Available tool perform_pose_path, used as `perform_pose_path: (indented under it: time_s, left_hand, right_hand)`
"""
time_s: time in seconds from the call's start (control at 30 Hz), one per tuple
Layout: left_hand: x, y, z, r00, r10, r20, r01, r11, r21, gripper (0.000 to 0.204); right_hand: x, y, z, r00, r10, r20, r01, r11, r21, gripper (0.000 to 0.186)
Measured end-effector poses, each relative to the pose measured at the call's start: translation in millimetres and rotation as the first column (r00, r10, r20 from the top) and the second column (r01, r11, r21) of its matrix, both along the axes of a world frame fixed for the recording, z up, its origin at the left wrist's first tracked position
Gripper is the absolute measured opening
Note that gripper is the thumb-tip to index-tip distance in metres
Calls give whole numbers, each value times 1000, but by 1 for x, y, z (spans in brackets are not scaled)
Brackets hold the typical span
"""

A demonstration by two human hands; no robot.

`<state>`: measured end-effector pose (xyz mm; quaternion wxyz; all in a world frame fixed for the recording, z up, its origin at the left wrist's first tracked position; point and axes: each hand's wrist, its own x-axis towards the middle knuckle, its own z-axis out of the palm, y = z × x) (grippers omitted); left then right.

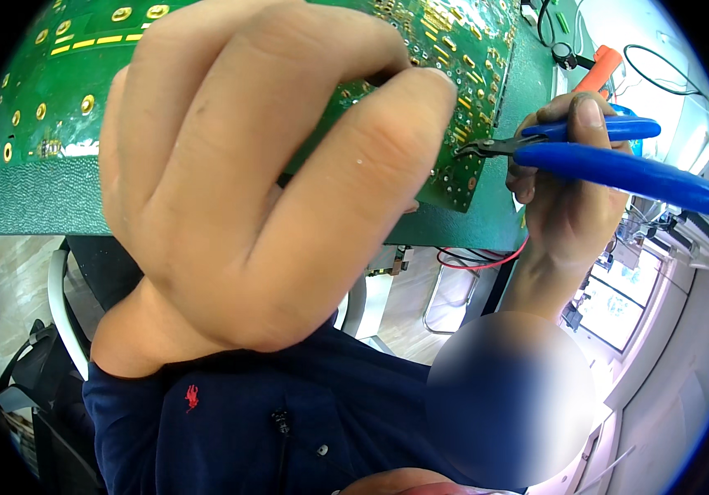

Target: The person holds a green circuit board, flips it over, and uses blue-handled pliers to snip off component leads on the solder side before turning the board back over to view a heatsink.

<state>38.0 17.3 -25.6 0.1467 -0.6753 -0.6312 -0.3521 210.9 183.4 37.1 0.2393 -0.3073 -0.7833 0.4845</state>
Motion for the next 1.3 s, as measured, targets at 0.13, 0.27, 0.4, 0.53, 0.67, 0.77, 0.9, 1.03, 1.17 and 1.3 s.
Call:
perform_pose_path:
  time_s: [0.13, 0.27, 0.4, 0.53, 0.67, 0.77, 0.9, 1.03, 1.17, 1.3]
  left_hand:
    - [0, 1, 3, 1000, -10, -19, 10, 1000, 0, 56]
    - [0, 0, 7, 1000, -5, -29, 5, 1000, -13, 56]
    - [2, 1, 6, 1000, -5, -23, 5, 1000, -1, 57]
    - [-1, 0, 5, 999, -21, -30, 22, 1000, 7, 59]
    - [0, 0, 6, 998, -7, -65, 7, 1000, 4, 60]
    - [2, 1, 6, 998, 4, -55, -3, 1000, 18, 60]
    - [2, 0, 6, 999, 3, -51, -1, 1000, 24, 60]
    - [4, 0, 6, 998, 15, -53, -13, 999, 35, 60]
    - [5, 0, 4, 999, 16, -30, -15, 999, 47, 61]
    - [6, 0, 1, 1000, 31, -1, -31, 998, 57, 61]
  right_hand:
    - [12, -6, -10, 991, -16, -136, 13, 1000, -18, 29]
    - [13, -12, -9, 993, -68, -100, 69, 998, 5, 26]
    - [19, -13, -9, 985, -87, -151, 75, 994, -80, 24]
    - [17, -25, -12, 983, -142, -115, 158, 977, 144, 19]
    - [23, -21, -12, 991, -59, -118, 89, 959, 268, 18]
    - [27, -17, -13, 990, 14, -141, 28, 957, 288, 18]
    - [30, -21, -14, 992, 3, -126, 30, 965, 261, 19]
    - [32, -26, -18, 988, -62, -141, 92, 972, 217, 24]
    - [33, -30, -23, 984, -83, -155, 117, 968, 224, 28]
    - [24, -38, -20, 979, -169, -112, 192, 953, 235, 29]
